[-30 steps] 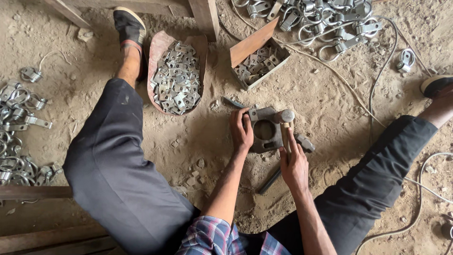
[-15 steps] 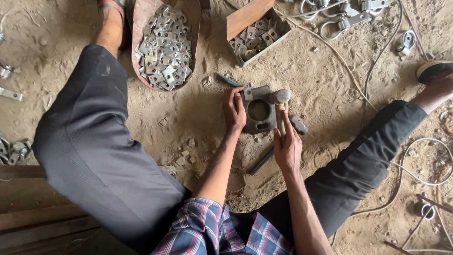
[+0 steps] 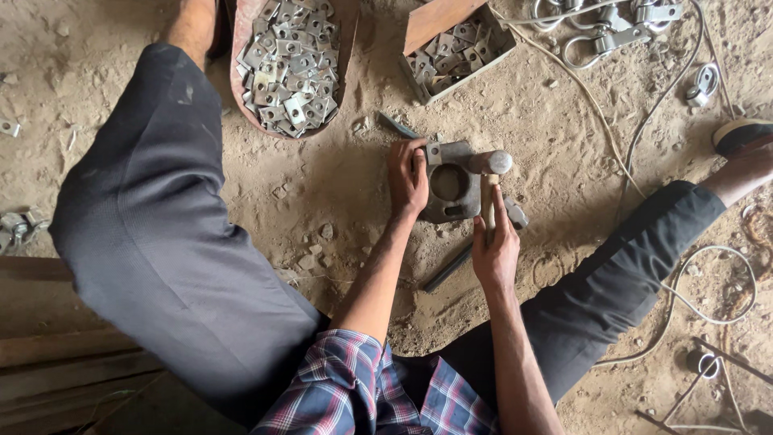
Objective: The person sits on the ground and repeatedly hammers small metal pieces placed on a metal anvil. They pick up individual metal parts from a nearby container, position them on the anvil, and strike them with a hammer. The person continues this repetitive process throughout the video.
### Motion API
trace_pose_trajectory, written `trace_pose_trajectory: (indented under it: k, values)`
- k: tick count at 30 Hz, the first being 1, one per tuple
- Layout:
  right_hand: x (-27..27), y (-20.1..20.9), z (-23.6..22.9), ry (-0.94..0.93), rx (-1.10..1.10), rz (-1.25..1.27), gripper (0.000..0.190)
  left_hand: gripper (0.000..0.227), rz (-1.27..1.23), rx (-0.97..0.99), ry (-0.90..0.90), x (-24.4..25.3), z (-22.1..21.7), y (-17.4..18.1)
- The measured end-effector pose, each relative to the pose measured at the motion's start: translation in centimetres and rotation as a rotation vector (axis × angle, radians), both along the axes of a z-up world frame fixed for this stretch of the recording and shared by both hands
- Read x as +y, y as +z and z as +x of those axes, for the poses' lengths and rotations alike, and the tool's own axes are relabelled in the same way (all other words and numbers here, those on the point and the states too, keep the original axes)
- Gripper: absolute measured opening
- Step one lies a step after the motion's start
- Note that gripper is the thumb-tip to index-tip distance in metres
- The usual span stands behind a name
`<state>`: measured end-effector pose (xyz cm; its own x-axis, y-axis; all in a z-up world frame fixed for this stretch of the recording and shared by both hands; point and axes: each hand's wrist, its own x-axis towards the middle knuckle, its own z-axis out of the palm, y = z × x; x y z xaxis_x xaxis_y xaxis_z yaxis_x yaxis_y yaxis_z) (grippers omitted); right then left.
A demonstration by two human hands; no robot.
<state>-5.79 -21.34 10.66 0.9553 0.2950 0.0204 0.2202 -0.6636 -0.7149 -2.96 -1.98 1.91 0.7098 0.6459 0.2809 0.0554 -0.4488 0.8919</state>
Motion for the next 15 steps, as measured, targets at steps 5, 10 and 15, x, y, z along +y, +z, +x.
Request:
trace_pose_trajectory:
  k: [5,10,15]
  values:
    - [-0.1,-0.2,-0.1,0.0,-0.022,0.0,0.062,0.031,0.034,-0.009,-0.011,0.2,0.0,-0.4]
    - [-0.2,-0.4,0.0,0.01,-0.038,0.011,0.061,0.036,-0.065,-0.008,-0.019,0.1,-0.2,-1.2]
    - [0.1,0.1,-0.1,0.021,-0.076,0.024,0.057,0.055,-0.171,-0.064,0.02,0.0,-0.1,-2.0]
